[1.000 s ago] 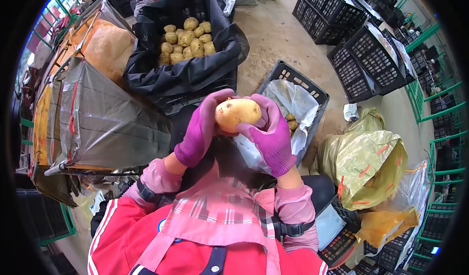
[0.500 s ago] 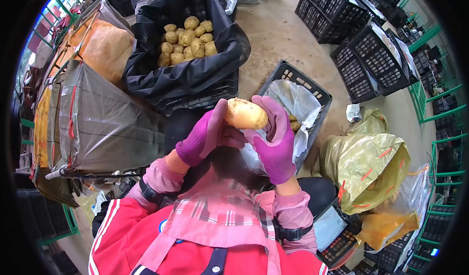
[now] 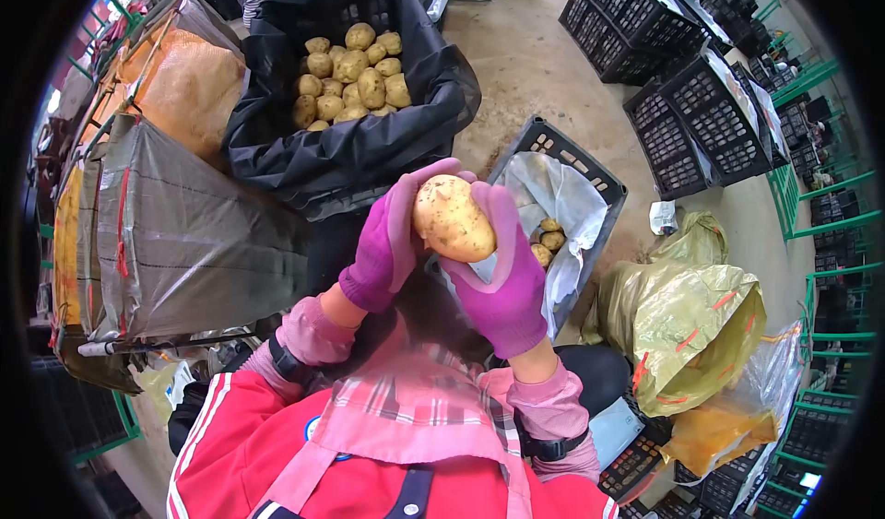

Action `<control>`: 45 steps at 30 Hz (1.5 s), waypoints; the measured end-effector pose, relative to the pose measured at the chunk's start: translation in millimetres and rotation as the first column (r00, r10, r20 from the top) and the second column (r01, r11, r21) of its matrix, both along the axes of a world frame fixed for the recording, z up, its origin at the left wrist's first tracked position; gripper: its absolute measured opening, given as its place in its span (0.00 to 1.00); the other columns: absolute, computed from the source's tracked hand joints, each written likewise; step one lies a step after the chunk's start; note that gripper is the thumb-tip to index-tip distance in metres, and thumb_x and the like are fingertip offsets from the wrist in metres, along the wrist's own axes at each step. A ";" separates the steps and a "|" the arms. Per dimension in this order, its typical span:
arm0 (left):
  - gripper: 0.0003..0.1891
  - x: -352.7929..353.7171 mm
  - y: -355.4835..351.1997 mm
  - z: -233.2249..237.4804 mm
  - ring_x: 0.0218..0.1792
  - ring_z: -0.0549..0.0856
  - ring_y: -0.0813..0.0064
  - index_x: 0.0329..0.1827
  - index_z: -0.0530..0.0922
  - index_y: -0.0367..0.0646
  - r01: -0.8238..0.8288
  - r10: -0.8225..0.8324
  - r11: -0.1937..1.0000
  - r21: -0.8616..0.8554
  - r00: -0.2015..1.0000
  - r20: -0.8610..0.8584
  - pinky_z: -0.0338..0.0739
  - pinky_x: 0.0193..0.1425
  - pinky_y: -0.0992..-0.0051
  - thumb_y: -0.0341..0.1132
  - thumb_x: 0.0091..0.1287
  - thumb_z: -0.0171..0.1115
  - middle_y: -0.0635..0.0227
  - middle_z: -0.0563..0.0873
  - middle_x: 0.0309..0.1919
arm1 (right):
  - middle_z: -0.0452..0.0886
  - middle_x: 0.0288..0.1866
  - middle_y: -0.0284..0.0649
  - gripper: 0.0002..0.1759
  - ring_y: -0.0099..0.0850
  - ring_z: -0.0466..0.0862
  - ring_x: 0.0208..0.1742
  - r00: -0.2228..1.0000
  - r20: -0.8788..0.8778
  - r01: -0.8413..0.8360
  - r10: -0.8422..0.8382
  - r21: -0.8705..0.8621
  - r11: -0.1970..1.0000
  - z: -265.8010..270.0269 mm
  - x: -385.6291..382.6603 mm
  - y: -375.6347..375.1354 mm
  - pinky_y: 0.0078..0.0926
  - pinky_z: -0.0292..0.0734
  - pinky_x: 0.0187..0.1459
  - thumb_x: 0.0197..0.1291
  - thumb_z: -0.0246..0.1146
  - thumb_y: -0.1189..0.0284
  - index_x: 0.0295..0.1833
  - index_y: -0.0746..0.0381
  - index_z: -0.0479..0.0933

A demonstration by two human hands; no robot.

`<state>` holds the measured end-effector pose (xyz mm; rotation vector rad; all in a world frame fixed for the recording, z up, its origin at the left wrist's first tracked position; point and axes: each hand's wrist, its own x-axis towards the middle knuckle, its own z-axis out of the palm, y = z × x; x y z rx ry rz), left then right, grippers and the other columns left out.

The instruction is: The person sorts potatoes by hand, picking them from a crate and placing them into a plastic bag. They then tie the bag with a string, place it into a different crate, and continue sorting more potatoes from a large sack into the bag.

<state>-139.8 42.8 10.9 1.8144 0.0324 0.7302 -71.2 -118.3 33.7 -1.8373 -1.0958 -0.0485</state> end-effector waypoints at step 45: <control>0.28 -62.0 99.9 -52.3 0.49 0.82 0.62 0.75 0.60 0.35 0.528 -0.642 0.704 -0.475 0.759 -0.107 0.76 0.55 0.70 0.36 0.75 0.54 0.51 0.77 0.53 | 0.81 0.61 0.50 0.31 0.47 0.82 0.60 0.396 -0.453 -0.679 0.799 -0.730 -0.077 -114.4 60.1 415.2 0.40 0.76 0.60 0.55 0.65 0.57 0.64 0.57 0.78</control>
